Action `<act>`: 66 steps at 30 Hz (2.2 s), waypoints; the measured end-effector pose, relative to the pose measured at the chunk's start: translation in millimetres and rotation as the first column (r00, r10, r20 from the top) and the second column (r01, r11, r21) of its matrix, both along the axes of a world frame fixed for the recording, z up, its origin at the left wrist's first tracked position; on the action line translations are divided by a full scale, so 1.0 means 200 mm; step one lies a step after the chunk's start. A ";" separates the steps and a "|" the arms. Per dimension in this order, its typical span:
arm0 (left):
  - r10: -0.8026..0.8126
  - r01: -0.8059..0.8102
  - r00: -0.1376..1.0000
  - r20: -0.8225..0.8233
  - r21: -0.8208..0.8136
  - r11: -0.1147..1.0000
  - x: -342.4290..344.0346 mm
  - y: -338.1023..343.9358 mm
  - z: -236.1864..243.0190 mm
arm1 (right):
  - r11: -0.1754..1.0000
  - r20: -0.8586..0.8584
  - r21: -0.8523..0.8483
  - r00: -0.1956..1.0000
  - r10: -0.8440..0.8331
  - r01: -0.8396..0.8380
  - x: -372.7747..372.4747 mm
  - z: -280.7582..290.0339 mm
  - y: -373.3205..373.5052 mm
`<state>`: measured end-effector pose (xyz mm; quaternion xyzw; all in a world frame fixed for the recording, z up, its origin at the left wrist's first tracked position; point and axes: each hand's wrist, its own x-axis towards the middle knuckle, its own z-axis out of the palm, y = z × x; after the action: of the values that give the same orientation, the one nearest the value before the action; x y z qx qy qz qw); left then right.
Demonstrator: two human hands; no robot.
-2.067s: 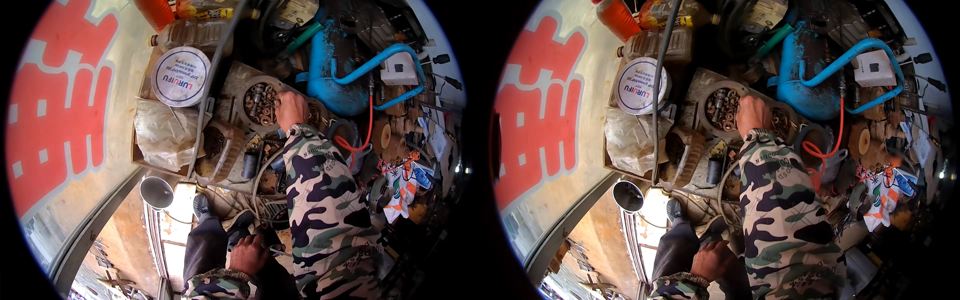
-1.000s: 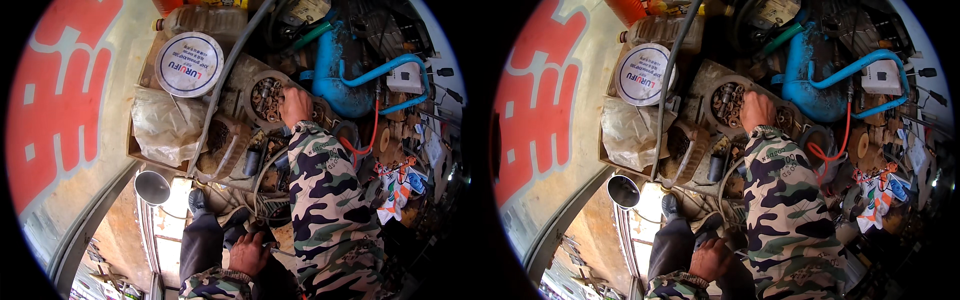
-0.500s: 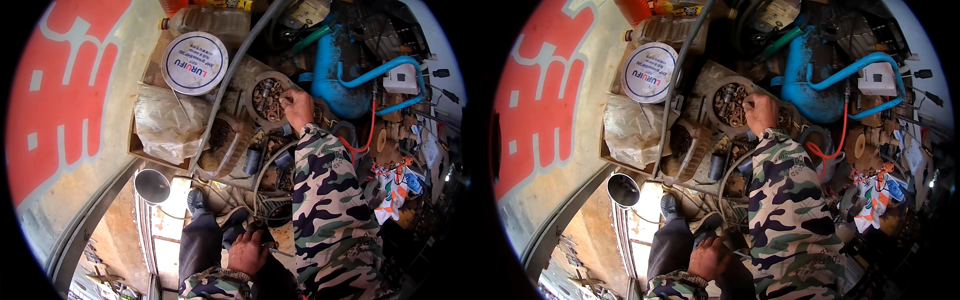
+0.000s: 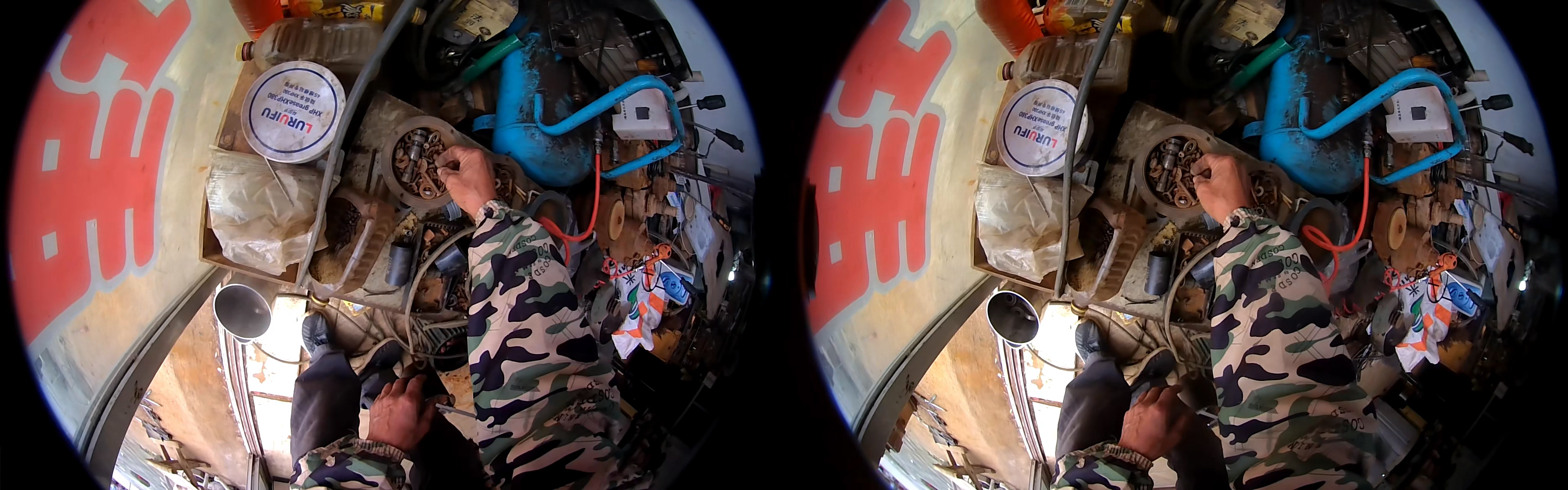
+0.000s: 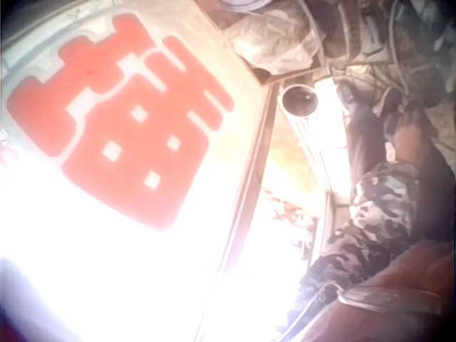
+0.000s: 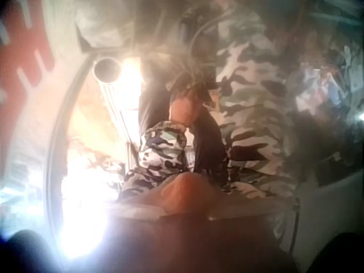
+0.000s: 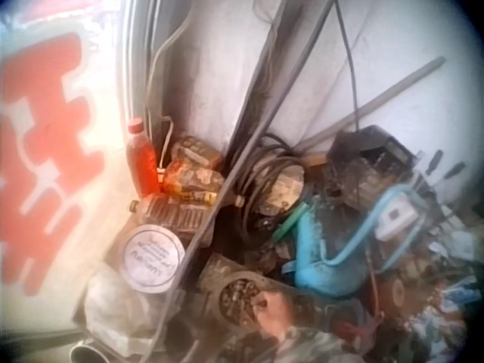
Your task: The person sits on the ground and cleans a rusty mechanical part, then inserts bolts and secures them with nuts. They use a wrench to tighten the nuts and briefly enter a cluttered shop to retrieve additional hardware.
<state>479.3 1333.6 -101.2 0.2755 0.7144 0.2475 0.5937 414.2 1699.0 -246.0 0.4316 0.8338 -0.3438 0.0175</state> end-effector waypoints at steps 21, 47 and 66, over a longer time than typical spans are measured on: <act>-0.016 0.016 1.000 -0.022 0.005 1.000 0.02 0.01 -0.01 | 0.911 0.032 0.392 0.992 0.124 -0.126 -0.03 0.02 -0.10; 0.463 -0.462 0.884 -0.059 0.029 0.886 -0.06 0.11 0.02 | 0.531 -0.064 -0.838 0.942 -0.329 0.129 0.44 0.49 -0.67; 0.503 -0.475 0.860 -0.088 0.224 0.851 -0.05 0.10 0.02 | 0.027 0.320 -0.933 0.858 -0.401 0.360 0.95 0.67 -1.02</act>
<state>469.8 1354.3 -97.3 0.1579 0.7741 0.4385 0.4284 603.9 1495.5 -112.0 0.5139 0.2611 -0.7956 0.1863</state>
